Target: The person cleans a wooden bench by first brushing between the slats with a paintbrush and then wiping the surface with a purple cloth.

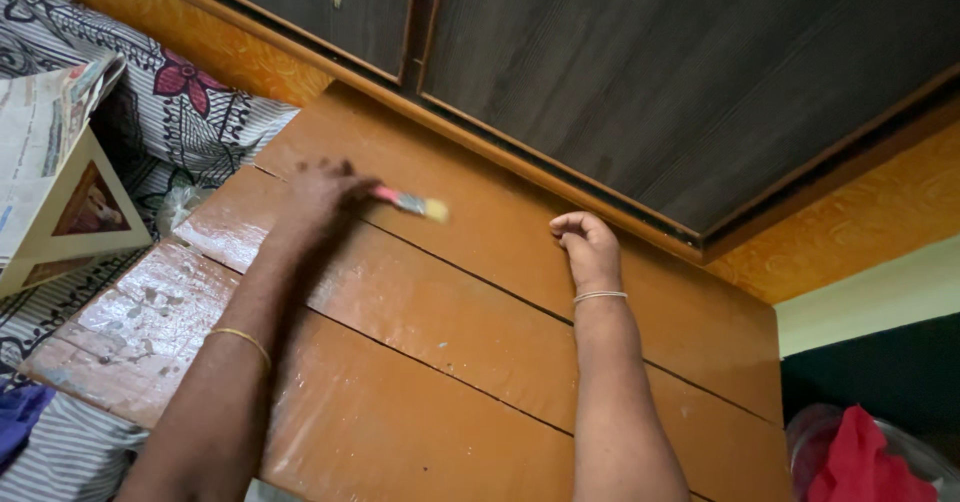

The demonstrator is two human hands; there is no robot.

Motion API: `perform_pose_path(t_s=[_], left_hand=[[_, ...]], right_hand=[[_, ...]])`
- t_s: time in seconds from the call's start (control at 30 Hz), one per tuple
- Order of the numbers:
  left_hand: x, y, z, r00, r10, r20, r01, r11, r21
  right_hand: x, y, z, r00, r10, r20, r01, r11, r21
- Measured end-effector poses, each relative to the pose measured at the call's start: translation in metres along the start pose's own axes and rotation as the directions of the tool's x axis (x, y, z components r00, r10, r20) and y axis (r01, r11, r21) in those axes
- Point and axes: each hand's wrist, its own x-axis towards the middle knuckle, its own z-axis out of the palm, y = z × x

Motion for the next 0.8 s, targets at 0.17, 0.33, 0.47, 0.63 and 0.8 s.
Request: perform_pose_path(t_s=[0.17, 0.33, 0.47, 0.63, 0.8], left_hand=[[-0.013, -0.013, -0.015, 0.874, -0.458, -0.162, 0.485, 0.843, 0.234], [-0.011, -0.021, -0.019, 0.843, -0.493, -0.216, 0.537, 0.802, 0.262], [-0.009, -0.017, -0.012, 0.971, -0.199, -0.130, 0.220, 0.960, 0.173], [0.014, 0.006, 0.015, 0.963, 0.264, -0.060, -0.252, 0.955, 0.159], [0.018, 0.012, 0.028, 0.939, 0.337, -0.064, -0.307, 0.909, 0.281]], right_hand=[[0.007, 0.015, -0.004, 1.000, 0.000, 0.012, -0.001, 0.999, 0.038], [0.010, 0.023, -0.007, 0.998, -0.032, 0.045, 0.029, 0.997, 0.074], [0.010, 0.018, -0.007, 0.997, -0.050, 0.060, 0.045, 0.996, 0.075], [0.006, 0.011, -0.006, 0.999, -0.027, 0.034, 0.026, 1.000, 0.007], [0.010, 0.021, -0.006, 0.999, -0.033, 0.034, 0.031, 0.998, 0.051]])
